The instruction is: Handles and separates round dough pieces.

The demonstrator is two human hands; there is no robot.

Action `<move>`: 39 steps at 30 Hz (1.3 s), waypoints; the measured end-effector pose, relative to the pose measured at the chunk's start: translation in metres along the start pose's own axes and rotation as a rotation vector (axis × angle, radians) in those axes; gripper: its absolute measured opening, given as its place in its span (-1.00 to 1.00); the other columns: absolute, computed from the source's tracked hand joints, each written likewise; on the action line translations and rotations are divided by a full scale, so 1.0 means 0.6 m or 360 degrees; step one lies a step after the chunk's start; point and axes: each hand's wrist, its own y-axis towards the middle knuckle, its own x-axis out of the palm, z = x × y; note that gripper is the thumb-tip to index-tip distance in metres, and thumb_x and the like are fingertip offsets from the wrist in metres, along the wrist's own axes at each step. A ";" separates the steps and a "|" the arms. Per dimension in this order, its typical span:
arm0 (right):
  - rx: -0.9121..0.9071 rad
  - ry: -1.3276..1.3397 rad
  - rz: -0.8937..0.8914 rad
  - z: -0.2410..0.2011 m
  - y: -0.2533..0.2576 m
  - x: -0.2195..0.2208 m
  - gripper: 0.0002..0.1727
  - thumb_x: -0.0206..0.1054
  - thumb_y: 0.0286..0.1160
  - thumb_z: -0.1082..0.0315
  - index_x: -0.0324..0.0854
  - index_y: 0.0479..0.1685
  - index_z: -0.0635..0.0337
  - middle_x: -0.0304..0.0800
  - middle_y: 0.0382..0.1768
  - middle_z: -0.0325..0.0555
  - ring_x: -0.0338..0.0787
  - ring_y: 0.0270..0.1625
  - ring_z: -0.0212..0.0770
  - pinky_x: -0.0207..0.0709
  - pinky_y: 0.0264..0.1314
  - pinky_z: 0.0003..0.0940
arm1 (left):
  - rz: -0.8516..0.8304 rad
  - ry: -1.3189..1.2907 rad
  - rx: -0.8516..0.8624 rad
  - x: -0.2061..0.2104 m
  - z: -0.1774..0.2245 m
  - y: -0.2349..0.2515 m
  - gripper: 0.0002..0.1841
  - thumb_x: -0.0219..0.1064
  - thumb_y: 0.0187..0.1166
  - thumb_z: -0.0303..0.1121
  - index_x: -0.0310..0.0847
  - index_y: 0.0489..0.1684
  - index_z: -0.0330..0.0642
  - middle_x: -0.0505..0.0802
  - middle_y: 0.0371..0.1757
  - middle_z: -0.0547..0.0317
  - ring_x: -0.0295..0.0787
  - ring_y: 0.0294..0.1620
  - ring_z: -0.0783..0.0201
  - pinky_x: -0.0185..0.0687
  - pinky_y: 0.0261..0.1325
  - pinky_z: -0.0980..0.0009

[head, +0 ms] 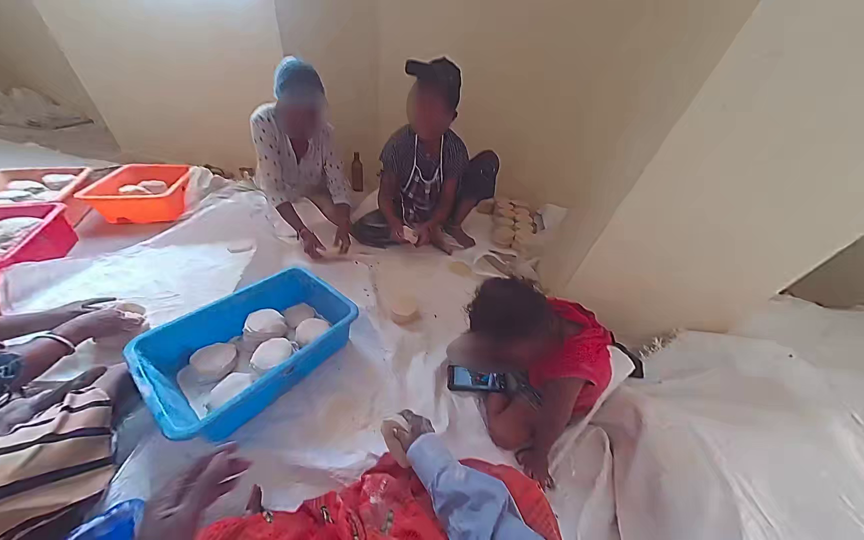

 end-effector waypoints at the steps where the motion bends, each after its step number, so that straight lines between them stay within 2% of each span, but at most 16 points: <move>1: -0.0010 0.0005 -0.0049 -0.036 -0.007 -0.014 -0.38 0.28 0.68 0.25 0.39 0.68 0.32 0.50 0.60 0.37 0.43 0.71 0.26 0.14 0.82 0.13 | 0.0012 -0.0178 -0.0146 0.048 -0.015 0.037 -0.54 -0.07 0.87 -0.28 0.43 0.45 -0.53 0.83 0.15 -0.19 0.83 0.09 0.17 0.71 0.23 0.22; 3: 0.0011 0.0114 -0.0081 -0.090 -0.015 -0.028 -0.40 0.32 0.65 0.29 0.42 0.66 0.32 0.48 0.61 0.36 0.40 0.73 0.23 0.10 0.84 0.11 | -0.0046 -0.0458 -0.0513 0.131 -0.049 0.109 -0.36 -0.33 0.92 -0.06 0.36 0.52 -0.50 0.74 0.31 -0.31 0.71 0.26 0.00 0.55 0.33 0.08; 6: -0.0101 0.0340 0.0042 -0.140 -0.006 -0.045 -0.46 0.36 0.64 0.28 0.52 0.54 0.35 0.65 0.43 0.37 0.60 0.56 0.22 0.31 0.71 0.12 | -0.0070 -0.0865 -0.0991 0.213 -0.091 0.186 -0.11 -0.54 0.82 0.24 0.25 0.63 -0.46 0.54 0.56 -0.42 0.49 0.54 -0.21 0.37 0.48 -0.12; 9: -0.0313 0.0528 0.0402 -0.160 -0.009 -0.047 -0.43 0.38 0.59 0.25 0.54 0.48 0.46 0.77 0.25 0.40 0.77 0.36 0.19 0.49 0.55 0.10 | -0.0240 -0.1164 -0.1020 0.247 -0.099 0.204 0.00 -0.64 0.71 0.37 0.07 0.77 -0.39 0.35 0.71 -0.41 0.32 0.68 -0.25 0.32 0.56 -0.20; 11: -0.0343 0.0517 0.0602 -0.159 -0.001 -0.031 -0.38 0.51 0.41 0.19 0.62 0.37 0.47 0.84 0.11 0.35 0.84 0.22 0.16 0.59 0.42 0.12 | -0.0285 -0.1383 -0.1042 0.258 -0.086 0.200 0.00 -0.63 0.68 0.40 -0.04 0.83 -0.29 0.29 0.76 -0.34 0.27 0.72 -0.22 0.32 0.58 -0.22; 14: -0.0248 0.0582 0.0569 -0.149 0.043 0.007 -0.53 0.65 0.26 0.26 0.77 0.11 0.38 0.89 -0.08 0.23 0.86 0.06 0.08 0.63 0.29 0.12 | -0.0208 -0.1559 -0.1158 0.270 -0.078 0.207 -0.01 -0.60 0.63 0.47 0.09 0.78 -0.15 0.49 0.63 -0.24 0.50 0.55 -0.14 0.52 0.40 -0.19; 16: -0.0305 0.0707 0.0612 -0.149 0.069 0.027 -0.57 0.67 0.25 0.31 0.78 0.07 0.36 0.89 -0.15 0.16 0.87 -0.03 -0.01 0.66 0.21 0.05 | -0.0101 -0.1553 -0.1190 0.270 -0.082 0.226 -0.03 -0.56 0.66 0.46 0.12 0.76 -0.16 0.49 0.63 -0.24 0.50 0.55 -0.13 0.50 0.40 -0.16; 18: -0.0377 0.0878 0.0654 -0.153 0.077 0.043 -0.61 0.68 0.17 0.35 0.79 -0.01 0.33 0.89 -0.26 0.04 0.86 -0.17 -0.18 0.72 0.06 -0.10 | -0.0044 -0.1601 -0.1157 0.266 -0.105 0.239 -0.03 -0.55 0.66 0.46 0.13 0.76 -0.18 0.49 0.62 -0.22 0.49 0.54 -0.10 0.49 0.42 -0.14; 20: -0.0372 0.1125 0.0569 -0.166 0.079 0.045 -0.67 0.67 0.14 0.42 0.79 -0.07 0.30 0.89 -0.33 -0.09 0.86 -0.28 -0.34 0.78 -0.08 -0.31 | -0.0029 -0.1746 -0.1101 0.264 -0.123 0.247 -0.02 -0.48 0.60 0.52 0.27 0.67 -0.11 0.65 0.45 -0.15 0.62 0.41 -0.06 0.60 0.33 -0.13; 22: -0.0226 0.1334 0.0421 -0.174 0.087 0.040 -0.74 0.60 0.28 0.51 0.77 -0.07 0.37 0.89 -0.33 -0.04 0.87 -0.30 -0.32 0.80 -0.11 -0.35 | -0.0091 -0.1894 -0.1043 0.263 -0.121 0.247 0.00 -0.44 0.52 0.59 0.42 0.52 -0.06 0.77 0.27 -0.10 0.73 0.28 -0.03 0.68 0.22 -0.09; 24: -0.0010 0.1436 0.0344 -0.161 0.103 0.039 -0.81 0.50 0.46 0.50 0.74 -0.04 0.41 0.88 -0.31 0.01 0.85 -0.32 -0.28 0.78 -0.13 -0.33 | -0.0133 -0.1978 -0.1024 0.266 -0.118 0.242 0.04 -0.41 0.49 0.61 0.40 0.56 -0.10 0.75 0.32 -0.14 0.71 0.32 -0.06 0.65 0.29 -0.11; 28: 0.0302 0.1572 0.0328 -0.137 0.118 0.034 -0.75 0.30 0.73 0.32 0.71 0.03 0.37 0.83 -0.27 0.05 0.82 -0.29 -0.20 0.76 -0.16 -0.24 | -0.0076 -0.1763 -0.1004 0.270 -0.117 0.233 -0.12 -0.35 0.70 0.41 0.23 0.70 -0.14 0.61 0.53 -0.12 0.57 0.51 -0.04 0.53 0.46 -0.09; 30: 0.0447 0.1744 0.0268 -0.136 0.115 0.029 -0.67 0.20 0.80 0.23 0.65 0.12 0.36 0.80 -0.15 0.12 0.83 -0.16 -0.08 0.77 -0.10 -0.09 | -0.0050 -0.1485 -0.0935 0.275 -0.110 0.229 -0.48 -0.11 0.88 -0.06 0.30 0.59 -0.25 0.66 0.40 -0.16 0.65 0.36 -0.01 0.61 0.37 -0.01; 32: 0.0505 0.1843 0.0112 -0.129 0.116 0.019 -0.69 0.19 0.78 0.30 0.57 0.25 0.35 0.79 -0.07 0.16 0.84 -0.12 -0.02 0.78 -0.09 -0.03 | -0.0014 -0.1178 -0.0893 0.288 -0.106 0.229 -0.61 0.07 0.82 -0.41 0.34 0.54 -0.37 0.72 0.27 -0.27 0.76 0.19 -0.03 0.74 0.20 0.02; 35: 0.0562 0.1830 -0.0118 -0.109 0.121 0.005 -0.67 0.16 0.71 0.54 0.47 0.40 0.35 0.75 -0.02 0.17 0.82 -0.10 -0.03 0.76 -0.06 -0.06 | 0.0001 -0.1096 -0.1000 0.300 -0.105 0.225 -0.61 0.03 0.83 -0.45 0.29 0.58 -0.33 0.72 0.26 -0.32 0.81 0.13 -0.12 0.81 0.06 -0.04; 39: 0.0531 0.1593 0.0014 -0.086 0.176 -0.040 -0.61 0.21 0.69 0.53 0.47 0.47 0.35 0.73 0.10 0.21 0.80 -0.01 -0.03 0.73 0.05 -0.07 | -0.0040 -0.1155 -0.1286 0.290 -0.083 0.217 -0.52 -0.15 0.91 -0.28 0.03 0.72 -0.31 0.47 0.54 -0.42 0.73 0.21 -0.30 0.74 0.06 -0.17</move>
